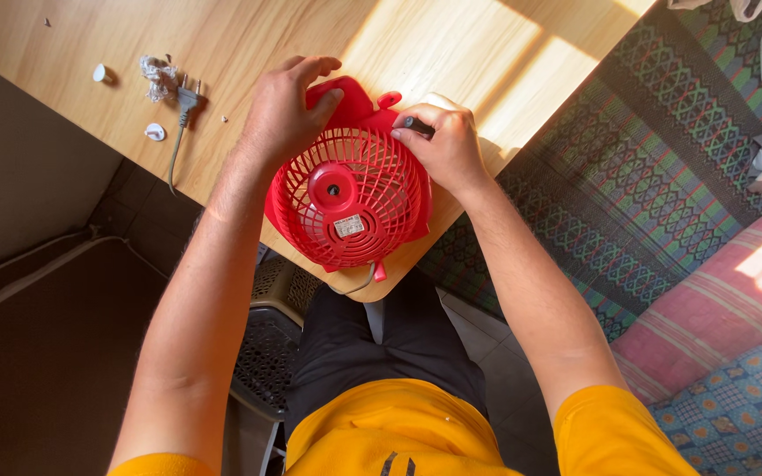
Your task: The person assembles a small red portable fan on a wooden table. They use a screwdriver to tighten screws on the fan's casing, reattach the front grille, and secure the components. The fan is placed upright on the table after assembly.
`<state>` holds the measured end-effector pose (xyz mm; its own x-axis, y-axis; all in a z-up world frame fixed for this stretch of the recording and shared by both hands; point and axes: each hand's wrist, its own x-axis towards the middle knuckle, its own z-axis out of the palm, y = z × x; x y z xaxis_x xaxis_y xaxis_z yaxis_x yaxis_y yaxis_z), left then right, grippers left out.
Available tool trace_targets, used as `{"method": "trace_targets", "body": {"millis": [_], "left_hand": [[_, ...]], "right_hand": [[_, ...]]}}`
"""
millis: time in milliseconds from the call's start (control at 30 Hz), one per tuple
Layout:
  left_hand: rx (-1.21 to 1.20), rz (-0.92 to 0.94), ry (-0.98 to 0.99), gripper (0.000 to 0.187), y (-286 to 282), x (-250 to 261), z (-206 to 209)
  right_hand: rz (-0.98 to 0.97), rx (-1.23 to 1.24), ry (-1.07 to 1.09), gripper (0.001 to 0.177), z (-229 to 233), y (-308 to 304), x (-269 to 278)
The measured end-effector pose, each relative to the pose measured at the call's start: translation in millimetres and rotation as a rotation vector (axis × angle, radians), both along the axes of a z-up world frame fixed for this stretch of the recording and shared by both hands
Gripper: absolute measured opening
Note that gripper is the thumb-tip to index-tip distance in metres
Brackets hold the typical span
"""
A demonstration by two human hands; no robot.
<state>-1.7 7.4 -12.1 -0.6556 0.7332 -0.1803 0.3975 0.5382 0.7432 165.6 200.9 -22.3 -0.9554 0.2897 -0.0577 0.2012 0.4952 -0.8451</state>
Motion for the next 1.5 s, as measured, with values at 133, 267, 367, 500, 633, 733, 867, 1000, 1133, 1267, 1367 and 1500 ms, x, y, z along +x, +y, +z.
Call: {"method": "trace_targets", "body": {"millis": [133, 267, 367, 500, 633, 733, 867, 1000, 1133, 1267, 1367, 1500], "left_hand": [[-0.012, -0.023, -0.028, 0.031, 1.5, 1.5, 1.3], [0.005, -0.024, -0.009, 0.03, 1.3, 2.7, 3.4], [0.013, -0.023, -0.001, 0.03, 1.0, 3.5, 3.6], [0.058, -0.009, -0.03, 0.029, -3.8, 4.5, 4.2], [0.142, 0.072, -0.034, 0.028, -13.2, 7.1, 5.7], [0.19, 0.146, 0.028, 0.025, -24.5, 10.0, 6.3], [0.143, 0.238, 0.126, 0.024, -36.0, 18.2, 7.9], [0.101, 0.291, 0.09, 0.025, -42.8, 24.0, 6.6], [0.149, 0.307, 0.076, 0.024, -51.9, 27.2, -2.4], [0.271, 0.452, 0.15, 0.024, -84.2, 35.0, -10.9], [0.45, 0.676, -0.072, 0.025, -113.1, 43.9, -19.8], [0.542, 0.847, -0.248, 0.028, -137.3, 57.6, -23.3]], "right_hand": [[0.006, -0.048, -0.037, 0.012, -5.9, 2.6, -1.7], [-0.023, -0.223, -0.123, 0.013, -17.5, 6.6, -2.4], [-0.049, -0.321, -0.198, 0.012, -27.9, 11.9, 0.2], [-0.116, -0.462, -0.152, 0.012, -33.1, 20.9, 14.1], [-0.207, -0.601, -0.037, 0.018, -28.2, 24.9, 24.9], [-0.221, -0.346, -0.185, 0.015, -22.8, 19.8, 27.3], [-0.133, -0.242, -0.14, 0.016, -22.3, 8.6, 11.1], [-0.089, -0.172, -0.076, 0.013, -19.7, 2.5, 0.7], [-0.172, -0.217, -0.141, 0.014, -13.3, 0.9, -2.6], [-0.127, 0.081, 0.3, 0.026, 4.7, 5.7, 2.2], [-0.202, 0.01, 0.293, 0.031, 16.3, 7.2, 3.5], [-0.25, -0.166, 0.228, 0.032, 30.1, 3.2, 14.8]]}}
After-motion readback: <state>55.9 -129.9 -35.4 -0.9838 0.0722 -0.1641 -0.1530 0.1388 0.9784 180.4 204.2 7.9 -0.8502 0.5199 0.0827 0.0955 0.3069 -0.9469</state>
